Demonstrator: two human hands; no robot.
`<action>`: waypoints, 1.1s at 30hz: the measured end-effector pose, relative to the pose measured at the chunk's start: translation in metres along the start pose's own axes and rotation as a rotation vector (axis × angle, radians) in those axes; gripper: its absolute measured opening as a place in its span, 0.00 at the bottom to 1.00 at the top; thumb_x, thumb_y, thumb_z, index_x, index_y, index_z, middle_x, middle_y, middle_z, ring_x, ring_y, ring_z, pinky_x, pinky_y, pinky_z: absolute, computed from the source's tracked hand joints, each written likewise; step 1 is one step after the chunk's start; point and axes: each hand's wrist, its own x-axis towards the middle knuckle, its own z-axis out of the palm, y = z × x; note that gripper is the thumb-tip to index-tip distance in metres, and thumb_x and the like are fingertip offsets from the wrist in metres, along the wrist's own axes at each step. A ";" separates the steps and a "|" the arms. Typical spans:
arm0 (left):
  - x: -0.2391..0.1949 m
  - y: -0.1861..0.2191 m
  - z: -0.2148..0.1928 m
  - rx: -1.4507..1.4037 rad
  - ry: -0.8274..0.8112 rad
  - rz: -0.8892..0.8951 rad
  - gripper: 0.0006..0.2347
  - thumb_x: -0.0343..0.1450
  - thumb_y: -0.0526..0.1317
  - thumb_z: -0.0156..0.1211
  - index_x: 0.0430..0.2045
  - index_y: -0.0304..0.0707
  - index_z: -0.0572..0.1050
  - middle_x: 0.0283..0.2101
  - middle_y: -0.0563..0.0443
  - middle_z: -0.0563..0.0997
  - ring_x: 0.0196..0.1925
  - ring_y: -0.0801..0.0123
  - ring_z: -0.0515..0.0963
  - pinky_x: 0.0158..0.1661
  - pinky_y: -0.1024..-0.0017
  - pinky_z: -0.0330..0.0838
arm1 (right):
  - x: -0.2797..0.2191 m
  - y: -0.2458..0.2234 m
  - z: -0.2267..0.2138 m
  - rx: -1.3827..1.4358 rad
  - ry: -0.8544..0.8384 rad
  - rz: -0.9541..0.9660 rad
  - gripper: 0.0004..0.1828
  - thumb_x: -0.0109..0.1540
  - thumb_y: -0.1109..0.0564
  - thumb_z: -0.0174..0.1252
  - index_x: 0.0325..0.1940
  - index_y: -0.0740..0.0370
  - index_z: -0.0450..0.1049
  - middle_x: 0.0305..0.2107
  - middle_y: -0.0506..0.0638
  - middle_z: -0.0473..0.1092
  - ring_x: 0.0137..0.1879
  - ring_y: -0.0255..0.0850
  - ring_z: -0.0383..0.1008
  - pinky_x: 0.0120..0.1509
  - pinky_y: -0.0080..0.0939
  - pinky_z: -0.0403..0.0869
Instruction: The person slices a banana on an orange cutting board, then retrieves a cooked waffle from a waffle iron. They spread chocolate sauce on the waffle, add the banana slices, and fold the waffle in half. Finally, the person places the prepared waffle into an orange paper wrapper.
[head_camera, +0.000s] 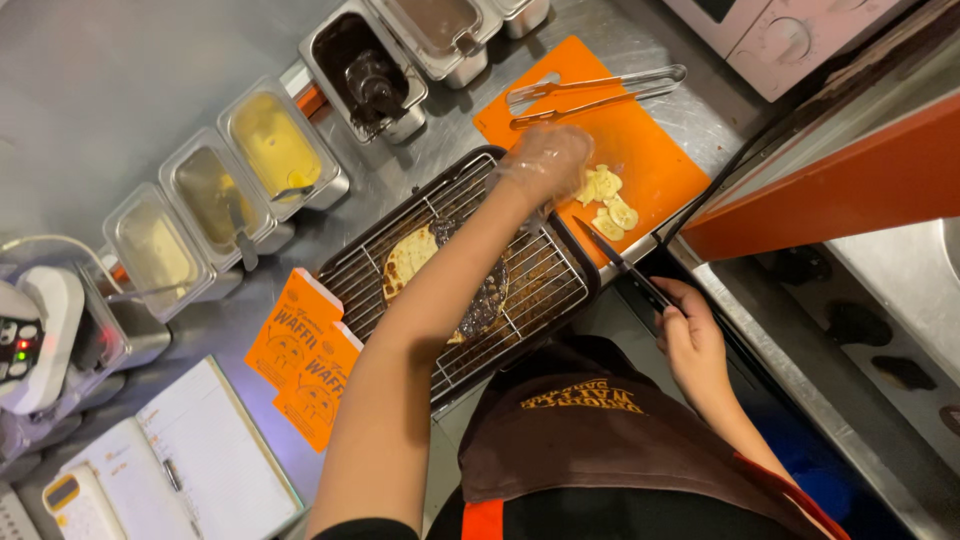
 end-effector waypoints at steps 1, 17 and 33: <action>0.002 -0.003 0.000 -0.001 -0.012 -0.016 0.07 0.68 0.39 0.59 0.35 0.40 0.80 0.42 0.40 0.83 0.47 0.49 0.82 0.48 0.56 0.76 | 0.002 0.002 -0.003 0.047 -0.016 0.005 0.20 0.69 0.59 0.42 0.64 0.60 0.69 0.29 0.45 0.65 0.29 0.29 0.59 0.34 0.31 0.64; -0.208 -0.020 -0.056 -0.781 0.452 -0.897 0.06 0.65 0.42 0.67 0.30 0.47 0.78 0.32 0.54 0.84 0.33 0.73 0.83 0.39 0.67 0.80 | 0.027 0.012 -0.017 0.404 -0.215 0.046 0.15 0.72 0.53 0.50 0.59 0.64 0.68 0.24 0.42 0.56 0.26 0.29 0.50 0.31 0.33 0.56; -0.179 -0.003 -0.064 -0.193 0.739 -0.247 0.06 0.74 0.43 0.64 0.32 0.43 0.84 0.35 0.52 0.81 0.39 0.62 0.77 0.47 0.57 0.63 | -0.014 0.060 -0.033 0.429 -0.080 0.131 0.14 0.72 0.54 0.43 0.57 0.64 0.64 0.26 0.46 0.62 0.24 0.28 0.52 0.27 0.31 0.56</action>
